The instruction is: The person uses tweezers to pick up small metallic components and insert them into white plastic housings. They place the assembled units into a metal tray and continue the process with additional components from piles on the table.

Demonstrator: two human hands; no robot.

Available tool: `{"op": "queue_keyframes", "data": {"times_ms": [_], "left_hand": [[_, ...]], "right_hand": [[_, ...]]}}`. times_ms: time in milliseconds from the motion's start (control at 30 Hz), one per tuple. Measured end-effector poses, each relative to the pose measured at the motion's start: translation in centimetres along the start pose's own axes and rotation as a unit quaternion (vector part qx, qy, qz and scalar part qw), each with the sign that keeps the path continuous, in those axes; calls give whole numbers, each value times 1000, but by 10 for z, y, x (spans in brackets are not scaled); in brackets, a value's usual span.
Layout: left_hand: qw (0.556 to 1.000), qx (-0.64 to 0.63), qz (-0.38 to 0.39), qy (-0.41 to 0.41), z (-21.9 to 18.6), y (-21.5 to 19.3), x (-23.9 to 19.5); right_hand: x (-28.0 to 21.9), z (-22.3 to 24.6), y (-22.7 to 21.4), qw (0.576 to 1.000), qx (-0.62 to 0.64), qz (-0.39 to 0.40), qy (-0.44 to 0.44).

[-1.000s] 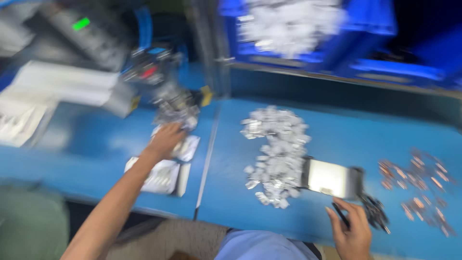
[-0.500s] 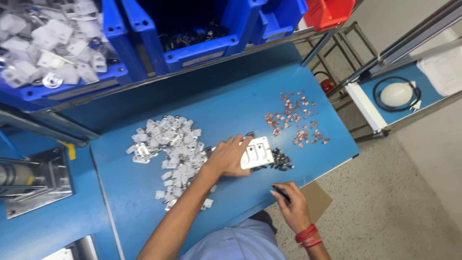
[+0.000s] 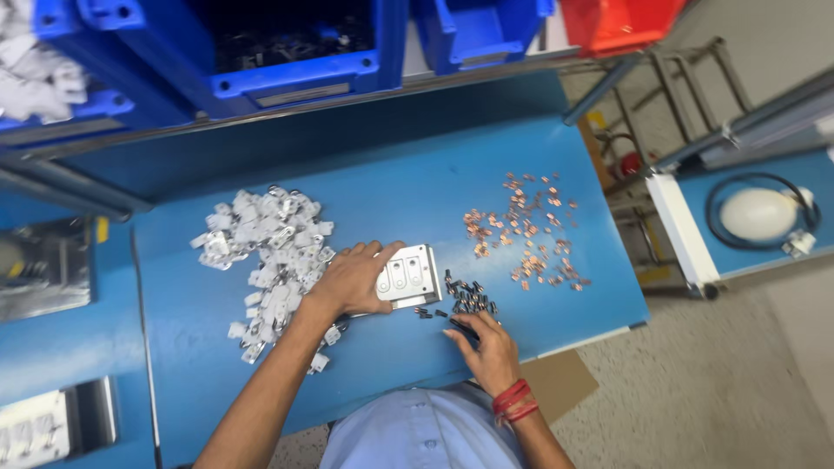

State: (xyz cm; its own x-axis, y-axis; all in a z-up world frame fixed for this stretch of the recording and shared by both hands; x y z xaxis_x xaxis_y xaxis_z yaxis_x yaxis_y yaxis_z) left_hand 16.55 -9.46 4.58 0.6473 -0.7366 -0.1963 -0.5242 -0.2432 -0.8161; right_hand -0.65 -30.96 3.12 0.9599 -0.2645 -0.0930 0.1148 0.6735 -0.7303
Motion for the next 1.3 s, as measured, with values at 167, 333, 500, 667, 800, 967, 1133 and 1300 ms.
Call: {"op": "queue_keyframes", "data": {"times_ms": [167,333,500,667,800,967,1133,1300], "left_hand": [[998,3,26,-54,-10,8,-7],[973,68,-216,-35,-21,32,-42],[813,-65,-464,-347,-57,87,-147],[783,-63,-465,-409,-66,126,-183],[799,7,-450,-399,-56,127,-167],[851,109,-433,-278,-40,101,-153],[895,47,-426,-126,-24,83,-157],[681,-600,-396,-139,-16,101,-160]], "right_hand": [[32,-5,16,992,-105,46,-61],[47,-12,20,979,-137,95,-118],[45,-12,19,971,-129,167,-110],[31,-3,26,954,-68,287,-55],[18,14,35,928,-47,358,-95],[6,37,37,933,-17,345,-106],[-6,61,38,956,46,269,-107],[-23,76,40,965,157,199,-67]]}}
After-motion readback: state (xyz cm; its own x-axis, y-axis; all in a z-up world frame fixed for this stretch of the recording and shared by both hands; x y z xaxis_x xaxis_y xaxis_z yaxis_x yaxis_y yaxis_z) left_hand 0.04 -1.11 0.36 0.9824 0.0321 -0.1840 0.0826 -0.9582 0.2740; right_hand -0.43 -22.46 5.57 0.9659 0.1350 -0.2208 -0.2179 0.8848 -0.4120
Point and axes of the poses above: each hand's wrist, its own x-axis towards the middle knuckle, its own y-axis out of the palm, z = x × y, the point moved 2 cm from there along x, towards the middle knuckle, and after that the axes turned 5 degrees about y, right-handed, at the moved point
